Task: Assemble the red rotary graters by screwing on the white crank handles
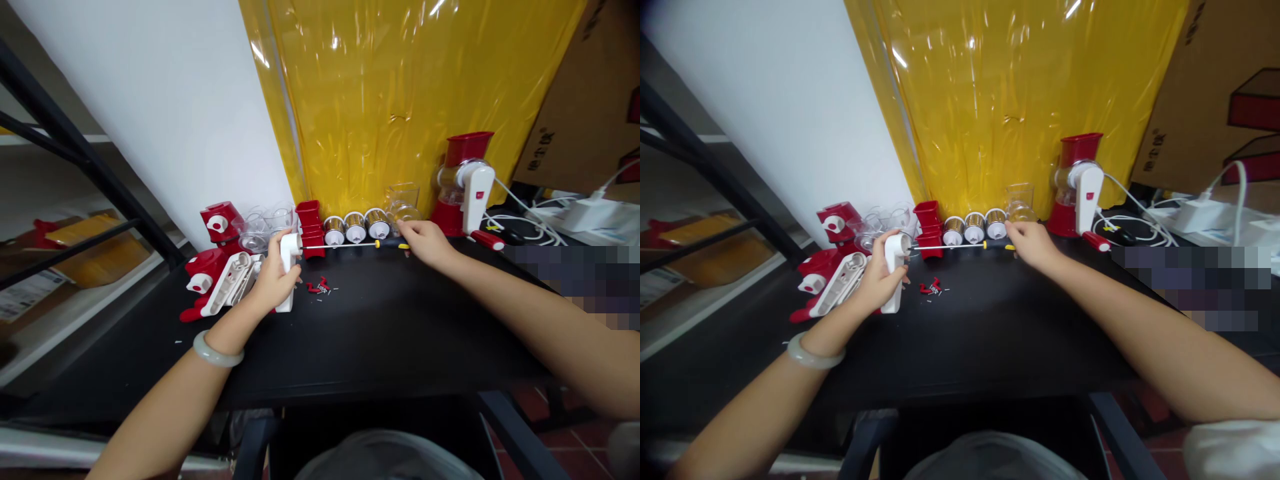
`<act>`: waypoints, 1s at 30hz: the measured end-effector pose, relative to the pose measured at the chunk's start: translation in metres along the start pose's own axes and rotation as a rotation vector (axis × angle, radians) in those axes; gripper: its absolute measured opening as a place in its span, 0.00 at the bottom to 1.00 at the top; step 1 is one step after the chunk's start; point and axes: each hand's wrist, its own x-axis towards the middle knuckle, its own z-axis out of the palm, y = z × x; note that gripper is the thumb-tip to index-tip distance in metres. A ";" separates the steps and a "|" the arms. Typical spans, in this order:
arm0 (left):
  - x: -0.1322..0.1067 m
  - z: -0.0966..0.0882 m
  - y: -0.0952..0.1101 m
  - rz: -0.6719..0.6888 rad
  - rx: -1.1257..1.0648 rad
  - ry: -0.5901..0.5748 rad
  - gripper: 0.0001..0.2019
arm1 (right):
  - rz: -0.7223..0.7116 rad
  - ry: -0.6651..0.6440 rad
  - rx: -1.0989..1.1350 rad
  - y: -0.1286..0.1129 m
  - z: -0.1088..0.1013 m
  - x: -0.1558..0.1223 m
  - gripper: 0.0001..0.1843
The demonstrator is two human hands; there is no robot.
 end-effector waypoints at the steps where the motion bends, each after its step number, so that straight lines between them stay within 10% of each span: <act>1: 0.000 -0.001 0.001 -0.018 -0.001 -0.015 0.39 | -0.068 0.031 -0.052 -0.001 -0.001 -0.001 0.27; 19: 0.005 0.004 0.002 -0.304 -0.308 -0.069 0.37 | -0.502 0.290 -0.128 -0.012 -0.010 -0.006 0.10; 25: 0.005 0.008 0.006 -0.394 -0.329 -0.050 0.37 | -0.370 0.374 0.058 -0.015 -0.008 -0.006 0.14; 30: 0.000 0.006 0.002 -0.104 -0.148 0.080 0.38 | -0.162 0.218 0.273 0.004 0.005 0.010 0.30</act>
